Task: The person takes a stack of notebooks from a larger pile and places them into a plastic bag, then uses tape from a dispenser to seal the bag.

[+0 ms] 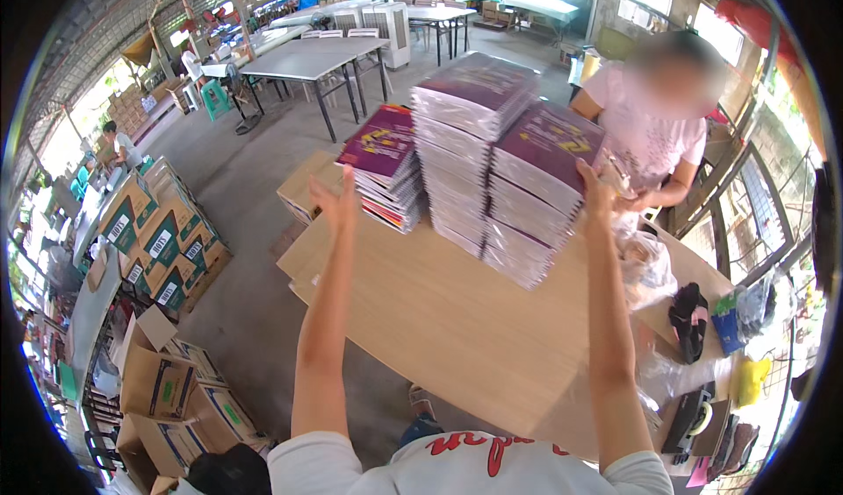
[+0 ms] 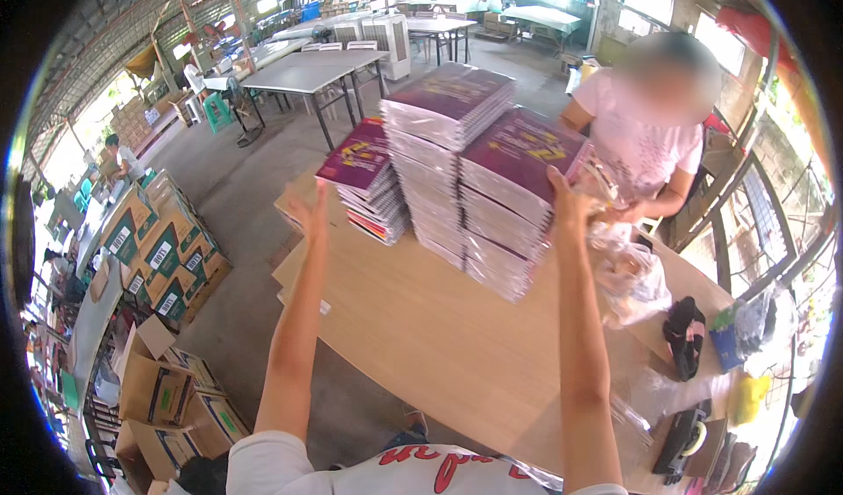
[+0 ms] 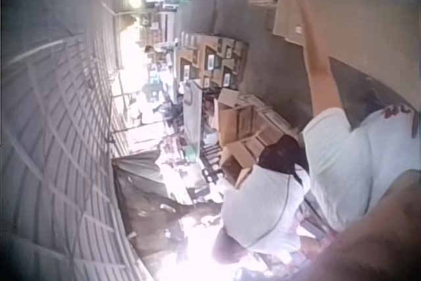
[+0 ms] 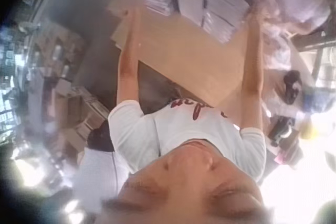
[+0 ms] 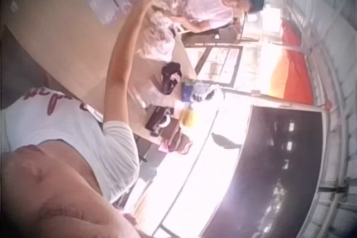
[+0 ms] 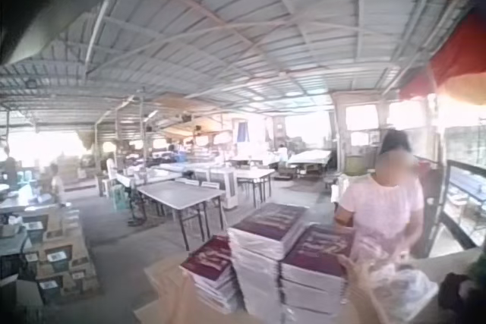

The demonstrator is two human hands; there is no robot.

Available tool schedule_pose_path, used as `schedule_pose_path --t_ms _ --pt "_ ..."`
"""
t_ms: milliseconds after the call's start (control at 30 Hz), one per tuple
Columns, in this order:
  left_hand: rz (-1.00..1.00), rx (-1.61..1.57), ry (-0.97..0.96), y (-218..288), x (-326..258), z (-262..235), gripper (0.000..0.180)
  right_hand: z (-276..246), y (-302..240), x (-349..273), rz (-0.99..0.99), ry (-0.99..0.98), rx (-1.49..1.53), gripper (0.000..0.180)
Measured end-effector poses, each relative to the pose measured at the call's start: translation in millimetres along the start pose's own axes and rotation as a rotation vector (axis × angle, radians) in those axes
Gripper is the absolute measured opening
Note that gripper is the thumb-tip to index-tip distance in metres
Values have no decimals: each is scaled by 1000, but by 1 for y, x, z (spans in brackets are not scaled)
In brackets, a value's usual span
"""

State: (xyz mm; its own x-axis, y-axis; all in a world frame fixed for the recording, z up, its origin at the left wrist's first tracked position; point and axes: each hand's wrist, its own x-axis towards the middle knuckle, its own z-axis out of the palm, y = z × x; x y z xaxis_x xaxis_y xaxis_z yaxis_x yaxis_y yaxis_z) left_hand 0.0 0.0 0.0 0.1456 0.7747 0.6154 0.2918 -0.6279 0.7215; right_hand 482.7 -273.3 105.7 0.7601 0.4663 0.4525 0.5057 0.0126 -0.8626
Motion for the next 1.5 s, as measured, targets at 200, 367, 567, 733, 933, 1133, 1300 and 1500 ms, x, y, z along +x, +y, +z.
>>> schedule_pose_path --t_ms 200,367,567,733,933,1133,1300,1500 --pt "-456 627 -364 -1 148 -14 90 63 -166 -178 -427 127 280 59" --pt "-383 454 -941 10 216 -8 98 246 -137 -204 480 -802 371 101" --pt "-563 443 -1040 -1 237 -31 86 393 -132 -144 1062 -756 673 93" --pt "-499 367 -1137 59 243 -1 81 375 -102 -117 1186 -620 768 73" --pt "-615 168 -1187 17 245 7 56 383 -114 -123 1187 -675 755 77" --pt "-484 263 -1102 12 249 1 58 385 -119 -132 1156 -652 637 88" --pt "-532 -214 -950 -12 222 -1 49 371 -104 -130 1016 -645 614 86" --pt "-845 -561 -519 -54 150 -84 36 353 -139 -160 513 -875 555 90"
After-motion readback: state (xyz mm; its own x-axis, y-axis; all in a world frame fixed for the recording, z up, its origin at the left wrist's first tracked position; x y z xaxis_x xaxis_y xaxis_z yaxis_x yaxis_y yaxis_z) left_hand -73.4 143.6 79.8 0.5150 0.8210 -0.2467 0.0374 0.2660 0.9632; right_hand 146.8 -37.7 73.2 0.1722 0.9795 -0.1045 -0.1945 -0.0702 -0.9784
